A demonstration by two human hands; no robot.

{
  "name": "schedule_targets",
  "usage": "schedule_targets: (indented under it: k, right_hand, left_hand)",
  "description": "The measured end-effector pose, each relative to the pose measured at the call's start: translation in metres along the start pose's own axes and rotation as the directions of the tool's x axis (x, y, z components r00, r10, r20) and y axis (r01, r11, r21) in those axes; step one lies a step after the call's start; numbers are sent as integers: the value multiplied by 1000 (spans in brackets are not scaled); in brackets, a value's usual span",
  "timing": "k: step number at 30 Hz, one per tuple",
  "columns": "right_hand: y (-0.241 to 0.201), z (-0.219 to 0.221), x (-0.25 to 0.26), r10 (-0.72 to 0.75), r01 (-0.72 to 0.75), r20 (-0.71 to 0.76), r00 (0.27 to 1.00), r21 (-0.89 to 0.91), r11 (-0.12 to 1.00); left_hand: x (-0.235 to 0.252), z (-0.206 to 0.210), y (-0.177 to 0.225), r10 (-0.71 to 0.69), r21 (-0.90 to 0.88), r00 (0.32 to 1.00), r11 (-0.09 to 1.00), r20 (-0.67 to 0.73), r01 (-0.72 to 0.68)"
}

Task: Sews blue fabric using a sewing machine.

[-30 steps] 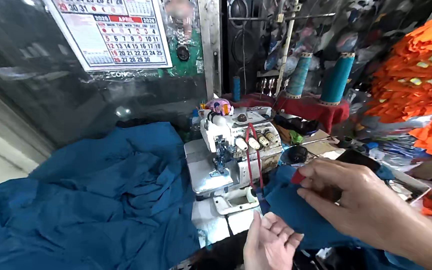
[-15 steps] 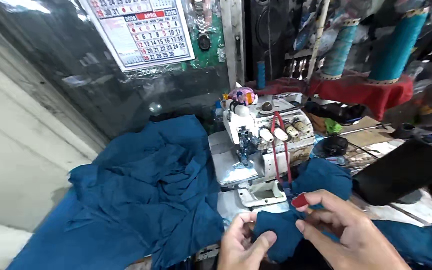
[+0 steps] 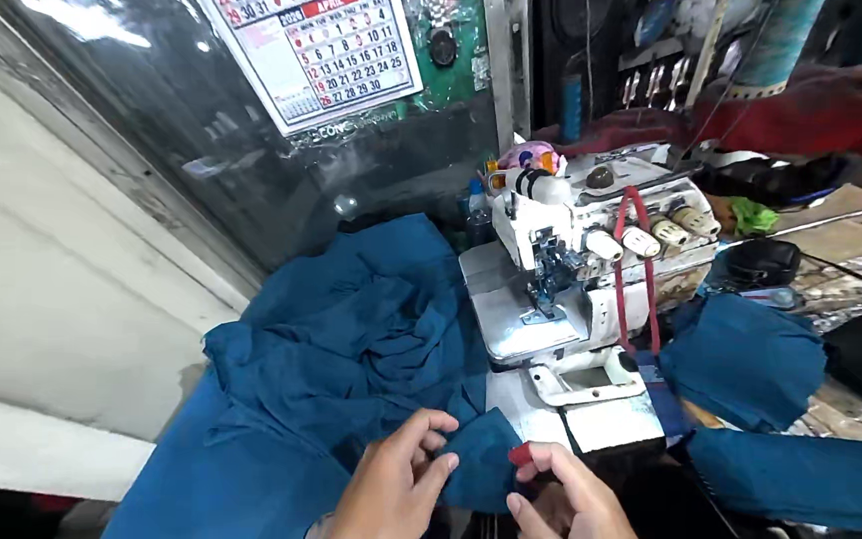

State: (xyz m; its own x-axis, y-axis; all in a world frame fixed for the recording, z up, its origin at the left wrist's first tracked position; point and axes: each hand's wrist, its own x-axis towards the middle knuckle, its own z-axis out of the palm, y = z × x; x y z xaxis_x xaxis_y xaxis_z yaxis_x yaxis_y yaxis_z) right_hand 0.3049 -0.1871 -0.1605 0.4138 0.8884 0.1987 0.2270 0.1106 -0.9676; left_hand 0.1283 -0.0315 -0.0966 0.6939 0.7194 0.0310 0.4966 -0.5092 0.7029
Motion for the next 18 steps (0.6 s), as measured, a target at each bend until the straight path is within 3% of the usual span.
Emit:
schedule_targets:
  k: [3, 5, 8, 12, 18]
  right_hand:
    - [-14, -21, 29, -211, 231, 106, 972, -229, 946]
    - [-17, -22, 61, -325, 407, 293, 899, -285, 868]
    - [-24, -13, 99, -193, 447, 514, 836, -433, 783]
    - [-24, -13, 110, -199, 438, 470, 860, -479, 761]
    - [-12, -12, 109, -194, 404, 454, 870, -429, 808]
  left_hand:
    - [3, -3, 7, 154, 77, 987, 985, 36, -157]
    - [10, -5, 12, 215, 144, 974, 964, 68, -223]
    - [24, -3, 11, 178, 302, 983, 936, 37, -180]
    - [3, 4, -1, 250, 406, 930, 905, -269, -126]
    - [-39, 35, -17, 240, 499, 915, 865, -324, -50]
